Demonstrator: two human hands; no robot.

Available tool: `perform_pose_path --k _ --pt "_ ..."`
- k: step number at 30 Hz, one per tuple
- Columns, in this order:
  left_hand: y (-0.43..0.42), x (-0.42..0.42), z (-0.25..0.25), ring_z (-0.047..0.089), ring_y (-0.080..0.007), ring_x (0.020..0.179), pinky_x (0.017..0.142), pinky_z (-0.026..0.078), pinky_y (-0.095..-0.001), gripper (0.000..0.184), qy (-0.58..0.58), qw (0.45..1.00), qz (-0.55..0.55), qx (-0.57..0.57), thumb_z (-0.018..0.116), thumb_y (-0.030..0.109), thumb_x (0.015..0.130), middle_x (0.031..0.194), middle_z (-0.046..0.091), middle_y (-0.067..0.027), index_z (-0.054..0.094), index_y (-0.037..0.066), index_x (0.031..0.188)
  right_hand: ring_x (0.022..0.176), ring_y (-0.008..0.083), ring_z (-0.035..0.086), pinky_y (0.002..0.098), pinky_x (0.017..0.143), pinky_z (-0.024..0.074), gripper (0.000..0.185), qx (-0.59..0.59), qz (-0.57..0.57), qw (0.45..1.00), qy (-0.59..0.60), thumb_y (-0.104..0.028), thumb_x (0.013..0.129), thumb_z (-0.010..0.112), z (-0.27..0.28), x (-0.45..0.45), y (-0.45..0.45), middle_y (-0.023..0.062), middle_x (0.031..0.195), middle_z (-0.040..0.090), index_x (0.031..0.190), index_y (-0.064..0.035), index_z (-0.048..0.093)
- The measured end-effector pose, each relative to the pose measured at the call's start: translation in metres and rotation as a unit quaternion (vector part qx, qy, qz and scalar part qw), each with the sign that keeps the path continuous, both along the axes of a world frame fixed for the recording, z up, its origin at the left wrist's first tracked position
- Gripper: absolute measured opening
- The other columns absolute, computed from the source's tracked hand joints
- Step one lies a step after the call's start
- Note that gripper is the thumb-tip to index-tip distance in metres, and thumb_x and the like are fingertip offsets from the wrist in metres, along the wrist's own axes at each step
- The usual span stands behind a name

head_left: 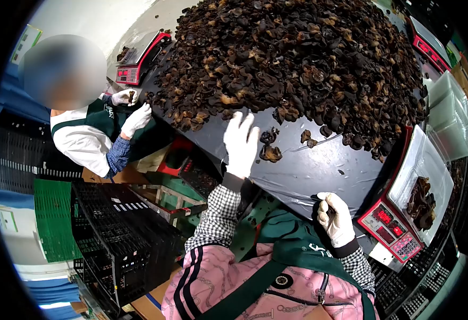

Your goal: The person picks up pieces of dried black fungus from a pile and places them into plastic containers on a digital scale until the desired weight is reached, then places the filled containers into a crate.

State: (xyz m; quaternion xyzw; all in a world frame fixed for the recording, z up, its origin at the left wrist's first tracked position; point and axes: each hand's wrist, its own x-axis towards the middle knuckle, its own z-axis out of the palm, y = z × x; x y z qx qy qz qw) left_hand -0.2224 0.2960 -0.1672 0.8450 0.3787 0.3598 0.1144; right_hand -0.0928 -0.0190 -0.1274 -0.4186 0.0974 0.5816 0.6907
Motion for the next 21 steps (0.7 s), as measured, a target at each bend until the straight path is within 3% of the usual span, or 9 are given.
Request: perform_pose_path --k 3,6,11,12,15,16,18,20,21 --pt "-0.027 0.006 0.023 0.064 -0.0279 0.123 0.107 0.048 -0.0368 0.031 -0.12 0.988 -0.051 -0.087 0.065 0.006 0.097 0.13 0.068 -0.0164 0.071 0.006 0.127 0.055 0.0133 0.049 0.0255 0.05 0.0386 0.027 0.002 0.005 1.0 -0.005 -0.023 0.102 0.058 0.002 0.0 0.0 0.0025 0.074 0.058 0.112 0.001 0.066" --pt "-0.025 0.001 0.028 0.067 -0.0272 0.113 0.101 0.051 -0.0367 0.024 -0.182 0.978 -0.02 -0.1 0.069 0.003 0.092 0.116 0.073 -0.013 0.074 0.004 0.115 0.058 0.014 0.051 0.0256 0.052 0.0396 0.026 0.03 0.003 0.999 -0.026 -0.021 0.101 0.058 0.002 0.0 -0.001 0.004 0.077 0.061 0.114 0.0001 0.067" --pt "-0.026 0.009 0.018 0.059 -0.0341 0.119 0.102 0.046 -0.0445 0.032 0.057 0.996 -0.058 0.03 0.08 0.013 0.08 0.129 0.066 -0.0141 0.075 0.008 0.111 0.066 0.0157 0.056 0.0271 0.056 0.0445 0.036 0.024 -0.016 0.999 -0.034 -0.008 0.093 0.055 0.011 -0.004 0.005 0.0087 0.092 0.067 0.126 0.003 0.063" --pt "-0.025 0.009 0.02 0.059 -0.0341 0.119 0.102 0.046 -0.0448 0.032 0.049 0.996 -0.068 0.04 0.08 0.011 0.08 0.129 0.066 -0.0143 0.075 0.008 0.111 0.077 0.0187 0.063 0.0274 0.058 0.0467 0.051 0.052 0.0 0.999 -0.001 -0.003 0.085 0.052 0.012 -0.002 0.002 0.0123 0.109 0.069 0.136 0.0006 0.058" --pt "-0.04 0.018 0.04 0.059 -0.0329 0.12 0.104 0.045 -0.045 0.029 -0.029 0.994 -0.061 0.082 0.078 0.005 0.08 0.127 0.066 -0.0143 0.074 0.009 0.108 0.09 0.0252 0.069 0.0283 0.059 0.049 0.063 0.038 0.011 0.999 0.023 -0.001 0.083 0.05 0.024 -0.003 0.004 0.0161 0.123 0.067 0.146 -0.0026 0.051" --pt "-0.053 0.022 0.056 0.061 -0.0322 0.117 0.103 0.046 -0.0449 0.027 -0.088 0.99 -0.103 0.043 0.074 0.0 0.08 0.12 0.068 -0.0127 0.074 0.008 0.106 0.101 0.0297 0.071 0.0288 0.06 0.0503 0.071 0.049 0.015 0.998 0.033 -0.001 0.082 0.05 0.027 -0.003 0.004 0.0196 0.136 0.062 0.152 -0.0042 0.043" --pt "-0.09 0.019 0.085 0.065 -0.0317 0.107 0.096 0.051 -0.0426 0.027 -0.101 0.967 -0.216 -0.09 0.07 -0.004 0.08 0.109 0.071 -0.0104 0.073 0.007 0.104 0.102 0.0297 0.071 0.0293 0.061 0.0514 0.071 0.047 0.0 0.998 0.049 -0.002 0.082 0.05 0.04 -0.006 0.01 0.0202 0.138 0.06 0.153 -0.0043 0.043" --pt "-0.127 0.01 0.087 0.066 -0.0299 0.106 0.096 0.051 -0.0411 0.032 -0.055 0.942 -0.327 -0.049 0.076 0.0 0.079 0.11 0.071 -0.0113 0.073 0.005 0.11 0.103 0.0302 0.071 0.032 0.065 0.0549 0.069 0.077 -0.014 0.995 0.061 -0.002 0.082 0.052 0.04 -0.008 0.014 0.0202 0.137 0.062 0.151 -0.004 0.045" --pt "-0.143 0.006 0.081 0.066 -0.0302 0.107 0.097 0.051 -0.0406 0.034 -0.068 0.932 -0.339 -0.11 0.081 0.004 0.078 0.112 0.072 -0.0121 0.073 0.003 0.111 0.103 0.0307 0.071 0.033 0.068 0.0558 0.067 0.108 -0.014 0.991 0.075 -0.003 0.084 0.053 0.029 -0.008 0.012 0.0204 0.135 0.063 0.15 -0.0027 0.046"
